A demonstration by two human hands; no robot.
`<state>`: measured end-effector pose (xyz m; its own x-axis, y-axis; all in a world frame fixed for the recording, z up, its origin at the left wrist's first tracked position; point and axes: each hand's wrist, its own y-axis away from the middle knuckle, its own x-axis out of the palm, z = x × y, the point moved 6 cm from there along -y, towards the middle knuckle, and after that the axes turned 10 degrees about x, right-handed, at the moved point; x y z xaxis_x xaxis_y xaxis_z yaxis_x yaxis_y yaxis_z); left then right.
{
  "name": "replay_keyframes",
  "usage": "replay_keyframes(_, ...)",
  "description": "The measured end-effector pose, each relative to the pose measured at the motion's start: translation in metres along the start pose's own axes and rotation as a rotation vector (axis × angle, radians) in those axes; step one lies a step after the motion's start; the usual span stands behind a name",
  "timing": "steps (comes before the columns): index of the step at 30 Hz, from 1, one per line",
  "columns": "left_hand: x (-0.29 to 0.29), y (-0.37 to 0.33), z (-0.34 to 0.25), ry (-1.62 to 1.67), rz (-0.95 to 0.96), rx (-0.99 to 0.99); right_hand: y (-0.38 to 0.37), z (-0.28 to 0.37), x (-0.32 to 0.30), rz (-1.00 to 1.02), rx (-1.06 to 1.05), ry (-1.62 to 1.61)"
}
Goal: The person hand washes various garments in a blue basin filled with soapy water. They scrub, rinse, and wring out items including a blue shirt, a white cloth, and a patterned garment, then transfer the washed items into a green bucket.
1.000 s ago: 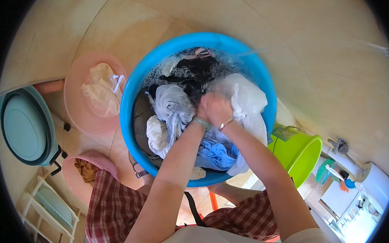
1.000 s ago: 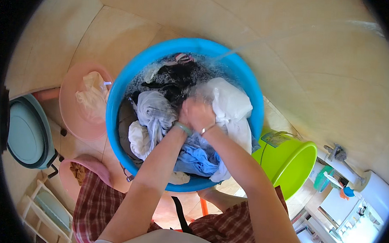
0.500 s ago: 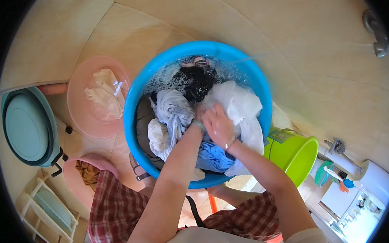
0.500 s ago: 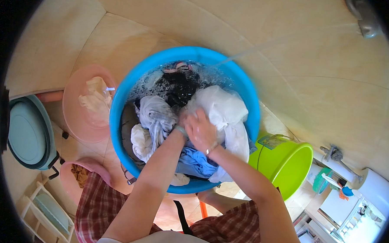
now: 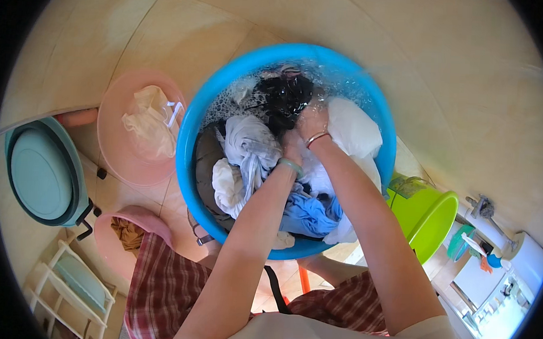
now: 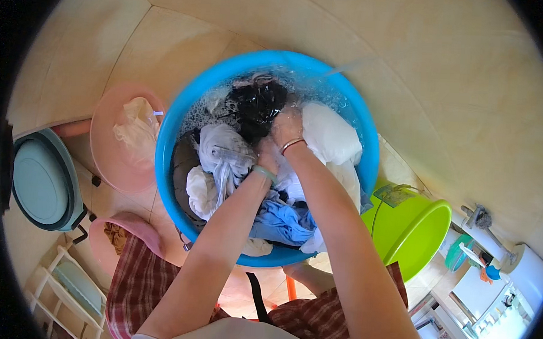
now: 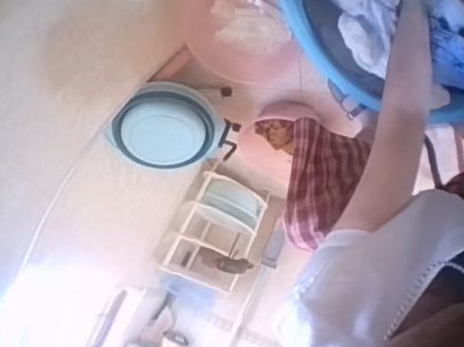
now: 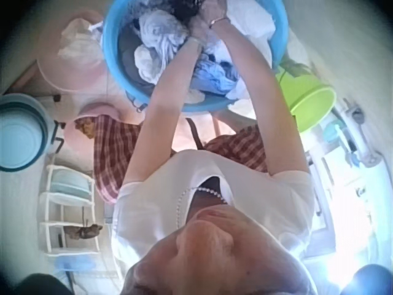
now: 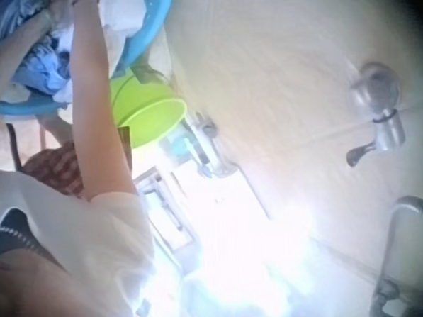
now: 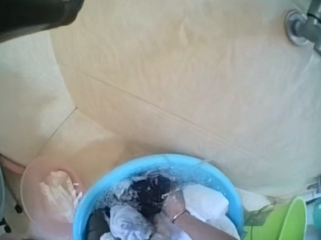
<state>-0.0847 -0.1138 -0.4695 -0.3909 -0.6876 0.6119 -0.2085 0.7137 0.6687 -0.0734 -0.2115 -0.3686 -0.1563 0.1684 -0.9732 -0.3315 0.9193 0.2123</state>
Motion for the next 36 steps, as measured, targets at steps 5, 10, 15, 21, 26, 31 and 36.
replay_keyframes(5,-0.026,-0.032,0.016,-0.215,0.267,0.009,0.022,0.012,-0.015,0.03,-0.009,0.029)
replay_keyframes(10,-0.021,-0.003,0.018,-0.503,0.418,0.002,0.126,0.002,-0.097,0.085,-0.042,-0.668)
replay_keyframes(15,-0.01,0.007,0.016,0.019,0.309,-0.113,0.09,0.008,-0.06,0.025,0.066,-0.428)
replay_keyframes(21,-0.002,0.016,0.005,0.111,-0.2,-0.05,-0.002,-0.003,0.011,0.203,0.057,0.117)
replay_keyframes(26,-0.009,0.007,0.001,0.015,-0.072,-0.063,0.016,0.017,-0.017,0.049,-0.088,0.228)
replay_keyframes(31,-0.004,0.003,0.009,-0.342,0.366,0.023,0.101,0.004,-0.086,-0.046,-0.11,-0.622)
replay_keyframes(36,-0.001,0.011,0.012,-0.534,0.545,0.113,0.119,0.0,-0.081,0.103,0.025,-0.626)
